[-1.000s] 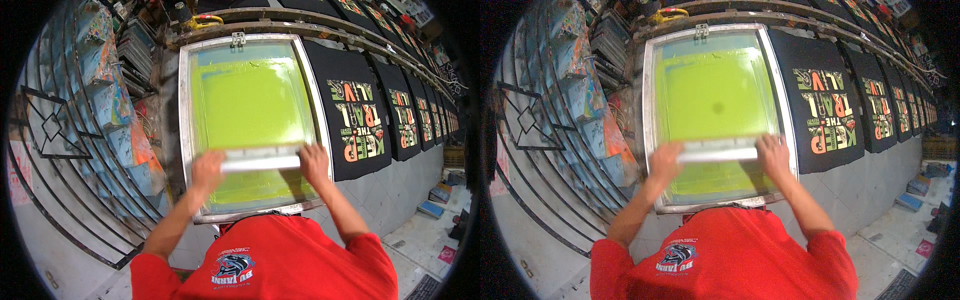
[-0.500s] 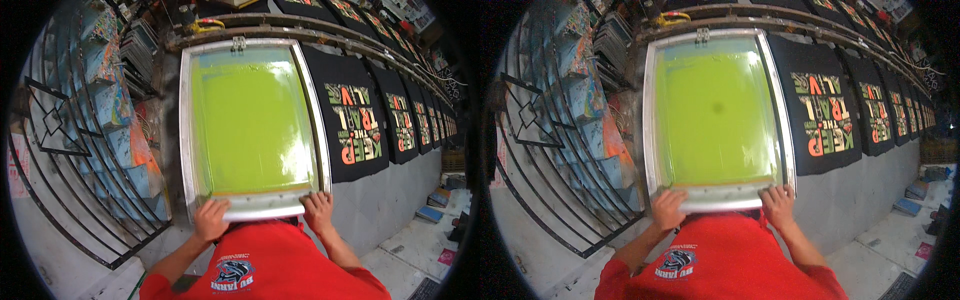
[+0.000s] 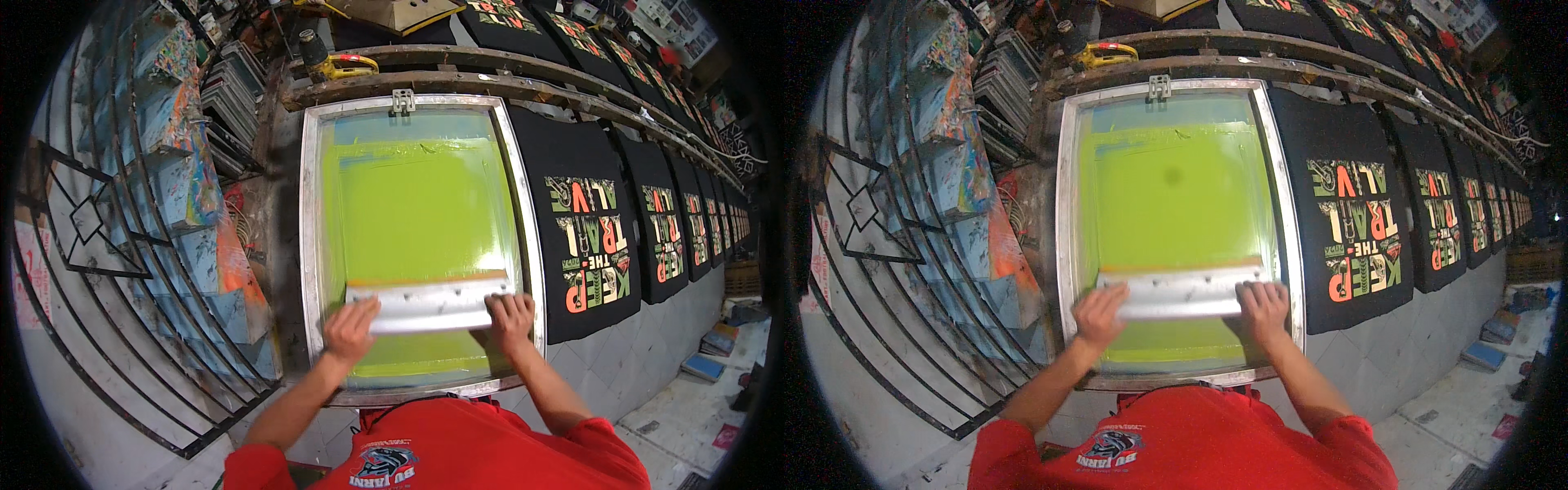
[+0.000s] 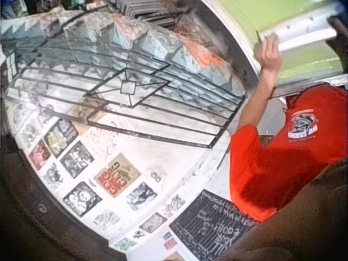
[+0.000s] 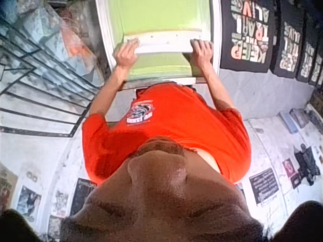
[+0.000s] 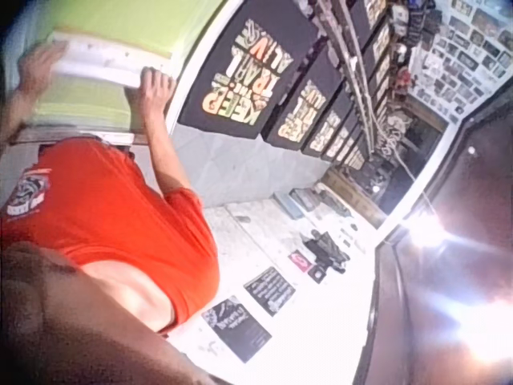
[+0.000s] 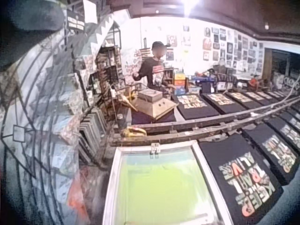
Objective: The person performs screen printing on several black t-shirts by pulling a squeegee with green ink across a screen frame and then lifting the frame to move to the next shirt on the production line.
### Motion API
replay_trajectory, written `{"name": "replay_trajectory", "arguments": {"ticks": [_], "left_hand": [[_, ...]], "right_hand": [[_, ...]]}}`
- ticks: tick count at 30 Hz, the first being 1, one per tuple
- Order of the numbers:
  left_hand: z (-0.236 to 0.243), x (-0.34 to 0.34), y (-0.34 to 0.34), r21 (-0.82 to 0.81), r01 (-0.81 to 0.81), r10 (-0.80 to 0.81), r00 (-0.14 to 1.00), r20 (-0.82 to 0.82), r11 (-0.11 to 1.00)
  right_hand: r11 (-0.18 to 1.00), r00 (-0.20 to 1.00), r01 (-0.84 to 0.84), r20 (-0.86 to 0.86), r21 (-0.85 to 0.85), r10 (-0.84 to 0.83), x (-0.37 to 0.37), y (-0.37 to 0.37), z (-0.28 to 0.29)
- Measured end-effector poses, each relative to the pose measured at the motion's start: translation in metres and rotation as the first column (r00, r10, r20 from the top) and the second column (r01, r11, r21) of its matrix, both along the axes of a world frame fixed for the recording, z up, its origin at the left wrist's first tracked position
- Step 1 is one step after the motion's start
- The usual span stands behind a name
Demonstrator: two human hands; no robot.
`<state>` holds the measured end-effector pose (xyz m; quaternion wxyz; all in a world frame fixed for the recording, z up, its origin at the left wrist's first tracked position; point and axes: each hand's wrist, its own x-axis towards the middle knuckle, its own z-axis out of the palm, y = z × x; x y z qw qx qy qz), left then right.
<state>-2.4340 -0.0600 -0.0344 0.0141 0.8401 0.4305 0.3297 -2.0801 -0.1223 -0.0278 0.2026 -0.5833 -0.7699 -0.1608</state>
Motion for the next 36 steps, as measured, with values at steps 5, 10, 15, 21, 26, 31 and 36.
{"name": "replay_trajectory", "arguments": {"ticks": [5,10,15,21,26,31,36], "left_hand": [[-0.005,0.018,0.121,0.143,-0.016,0.009,0.999,0.048,0.990],[0.018,0.030,0.235,-0.013,-0.135,0.134,0.989,-0.057,0.991],[0.102,0.044,0.315,-0.447,-0.170,-0.030,0.914,-0.406,0.878],[0.078,0.042,0.314,-0.233,-0.229,0.153,0.940,-0.304,0.945],[0.078,0.041,0.272,-0.244,-0.155,0.080,0.953,-0.291,0.958],[0.038,0.004,0.144,-0.268,-0.009,-0.039,0.984,-0.175,0.963],[0.004,-0.017,-0.063,-0.167,0.018,-0.035,0.994,-0.099,0.986]], "right_hand": [[0.994,0.999,-0.022,-0.025,0.111,0.025,0.013,0.129,0.001],[1.000,1.000,-0.026,-0.008,-0.010,0.026,0.029,0.250,0.030],[0.900,0.994,0.041,0.109,-0.433,0.007,0.046,0.325,0.095],[0.964,0.992,0.094,0.105,-0.249,-0.069,0.028,0.319,0.081],[0.980,0.998,0.057,0.030,-0.188,-0.052,0.031,0.271,0.066],[0.980,0.999,0.036,-0.020,-0.196,-0.041,0.007,0.124,0.054],[0.969,0.997,-0.001,-0.071,-0.248,-0.017,-0.005,-0.070,0.022]]}}
